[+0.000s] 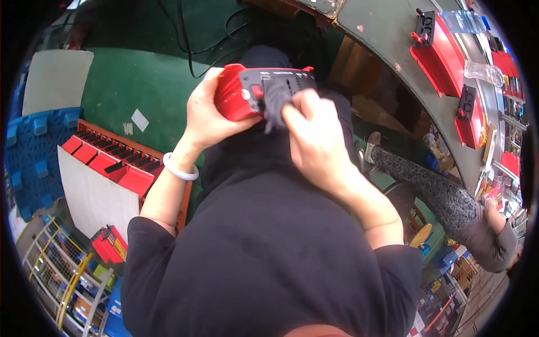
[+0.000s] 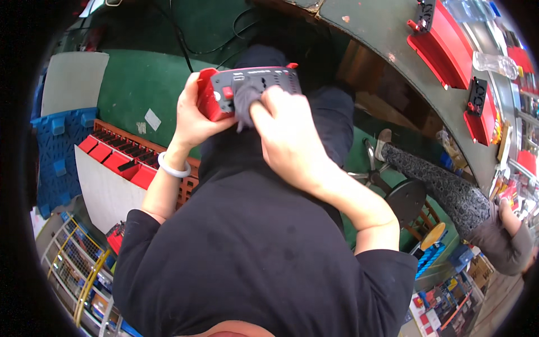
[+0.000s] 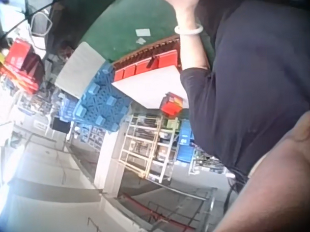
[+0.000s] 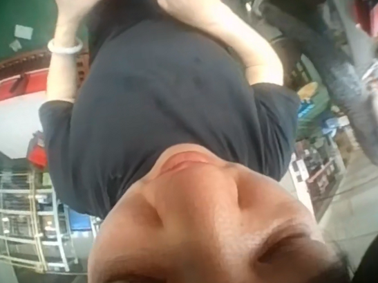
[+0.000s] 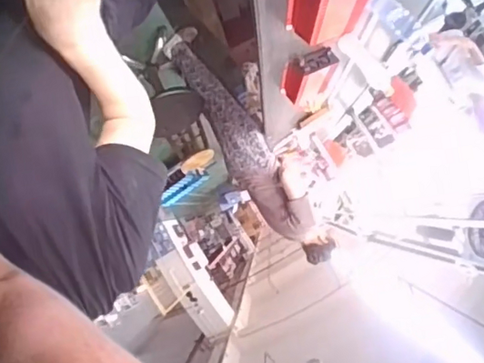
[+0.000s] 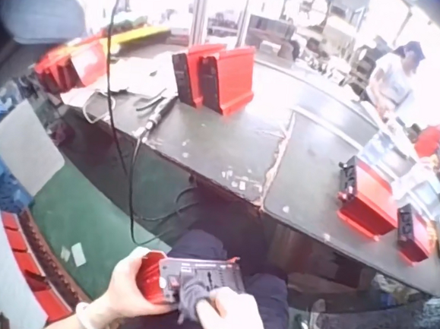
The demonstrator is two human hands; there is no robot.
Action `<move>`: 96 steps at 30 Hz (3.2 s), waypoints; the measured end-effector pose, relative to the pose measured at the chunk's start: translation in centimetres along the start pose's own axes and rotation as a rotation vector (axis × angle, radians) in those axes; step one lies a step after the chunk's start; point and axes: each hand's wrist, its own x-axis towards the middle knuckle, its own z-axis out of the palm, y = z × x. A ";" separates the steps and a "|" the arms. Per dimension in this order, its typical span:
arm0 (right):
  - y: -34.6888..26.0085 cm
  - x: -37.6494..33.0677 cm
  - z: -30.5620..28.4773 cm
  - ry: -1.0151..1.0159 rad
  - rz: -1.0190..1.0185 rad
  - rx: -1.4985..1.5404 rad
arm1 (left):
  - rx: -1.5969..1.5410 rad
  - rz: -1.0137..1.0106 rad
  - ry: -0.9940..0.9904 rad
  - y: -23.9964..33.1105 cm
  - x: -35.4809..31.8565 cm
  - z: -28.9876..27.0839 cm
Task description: Cleaning red electronic housings or heat sinks using a cloth on an assembly line.
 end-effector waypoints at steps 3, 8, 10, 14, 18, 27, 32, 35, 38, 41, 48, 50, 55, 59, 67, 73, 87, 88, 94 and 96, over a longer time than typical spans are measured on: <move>-0.1 -0.4 0.2 0.007 0.018 0.009 | -0.084 0.017 -0.048 -0.5 -0.2 -0.1; 0.1 -0.9 0.3 -0.002 0.041 0.017 | -0.030 0.007 -0.049 -0.7 0.1 0.5; 0.5 -0.7 0.3 0.021 0.021 0.013 | -0.086 0.008 -0.072 -1.0 0.4 0.6; 0.8 -0.7 0.5 0.056 0.040 0.031 | -0.002 0.004 -0.080 -0.3 0.7 0.6; 2.9 -3.8 -1.4 -0.043 0.158 0.624 | -0.025 0.051 -0.123 0.2 0.3 0.4; 9.4 -6.3 1.4 0.365 0.946 1.480 | -0.055 0.031 -0.144 0.7 0.2 0.0; 7.4 -4.2 -0.3 0.525 0.754 1.634 | -0.029 0.023 -0.115 0.6 0.1 -0.2; 7.8 -4.5 -0.5 0.453 0.701 1.719 | -0.025 0.022 -0.102 0.5 -0.3 -0.2; 7.8 -4.6 -0.8 0.414 0.675 1.642 | -0.044 0.044 -0.102 0.5 -0.4 -0.2; 6.9 -4.0 -0.9 0.461 0.653 1.673 | -0.065 0.104 -0.112 0.7 -0.5 -0.3; 6.8 -4.4 -2.1 0.285 0.679 1.177 | -0.068 0.087 -0.089 1.3 -0.2 0.3; 7.7 -3.8 -1.9 0.361 0.445 0.801 | -0.064 0.100 -0.082 1.3 -0.1 0.2; 8.8 -2.4 -3.3 0.446 0.039 0.429 | -0.065 0.111 -0.085 1.2 -0.1 0.3; 8.7 -2.2 -3.0 0.295 0.150 0.872 | -0.073 0.120 -0.076 1.1 -0.1 0.1; 7.6 -4.2 -0.1 0.441 0.512 1.338 | -0.139 0.092 -0.059 1.9 0.0 0.4; 4.4 -3.7 -2.8 0.195 0.589 0.925 | -0.064 0.105 -0.169 0.9 -0.5 -0.1; 0.2 -1.9 0.4 0.141 0.062 0.252 | 0.013 0.140 -0.078 0.4 -1.3 -0.1; 0.3 -2.6 0.7 0.099 0.066 0.218 | -0.029 0.130 -0.031 0.6 -1.3 0.1; -0.5 -3.2 -0.1 0.018 0.059 0.087 | -0.009 0.169 -0.057 0.4 -1.9 0.0; -0.4 -3.1 -0.3 0.035 0.020 0.060 | 0.027 0.188 -0.032 0.6 -2.1 0.0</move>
